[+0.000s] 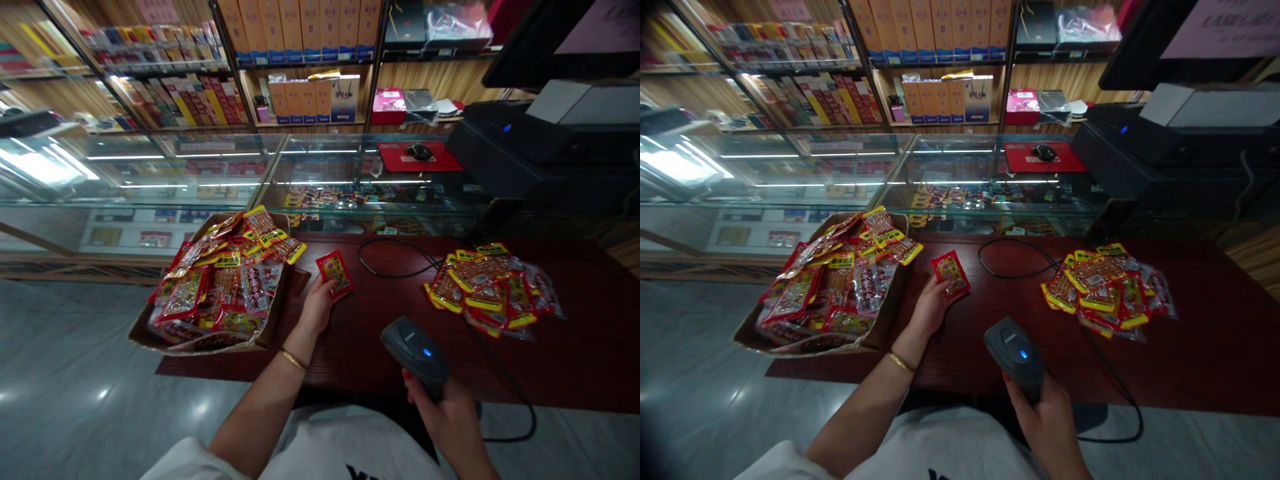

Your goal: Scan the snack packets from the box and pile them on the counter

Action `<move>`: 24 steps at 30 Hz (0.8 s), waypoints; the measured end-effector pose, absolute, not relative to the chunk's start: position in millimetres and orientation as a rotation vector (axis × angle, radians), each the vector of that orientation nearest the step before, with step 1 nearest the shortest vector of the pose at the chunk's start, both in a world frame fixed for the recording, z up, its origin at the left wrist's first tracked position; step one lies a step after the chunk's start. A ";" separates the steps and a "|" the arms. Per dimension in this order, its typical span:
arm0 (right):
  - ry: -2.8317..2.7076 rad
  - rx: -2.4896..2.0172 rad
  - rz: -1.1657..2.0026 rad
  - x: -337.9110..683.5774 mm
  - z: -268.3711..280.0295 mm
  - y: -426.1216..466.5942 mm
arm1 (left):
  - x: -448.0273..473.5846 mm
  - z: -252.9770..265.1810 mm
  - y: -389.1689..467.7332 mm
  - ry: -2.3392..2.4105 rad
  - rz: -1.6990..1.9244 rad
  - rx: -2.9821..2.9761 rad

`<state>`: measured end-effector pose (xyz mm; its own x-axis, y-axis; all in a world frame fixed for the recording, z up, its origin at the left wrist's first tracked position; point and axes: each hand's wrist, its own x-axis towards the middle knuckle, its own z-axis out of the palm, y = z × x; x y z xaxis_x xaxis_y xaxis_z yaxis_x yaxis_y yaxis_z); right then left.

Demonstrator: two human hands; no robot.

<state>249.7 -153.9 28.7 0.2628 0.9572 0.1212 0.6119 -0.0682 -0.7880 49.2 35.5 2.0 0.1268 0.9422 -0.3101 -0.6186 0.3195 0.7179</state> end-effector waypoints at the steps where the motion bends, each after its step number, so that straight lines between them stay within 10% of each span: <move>1: -1.432 -1.783 0.567 248.9 28.5 -153.5 | 48.8 2.0 35.4 0.843 1.206 0.466; 24: -1.506 -1.834 0.511 254.0 16.6 -156.0 | 53.0 7.1 36.2 0.933 1.227 0.428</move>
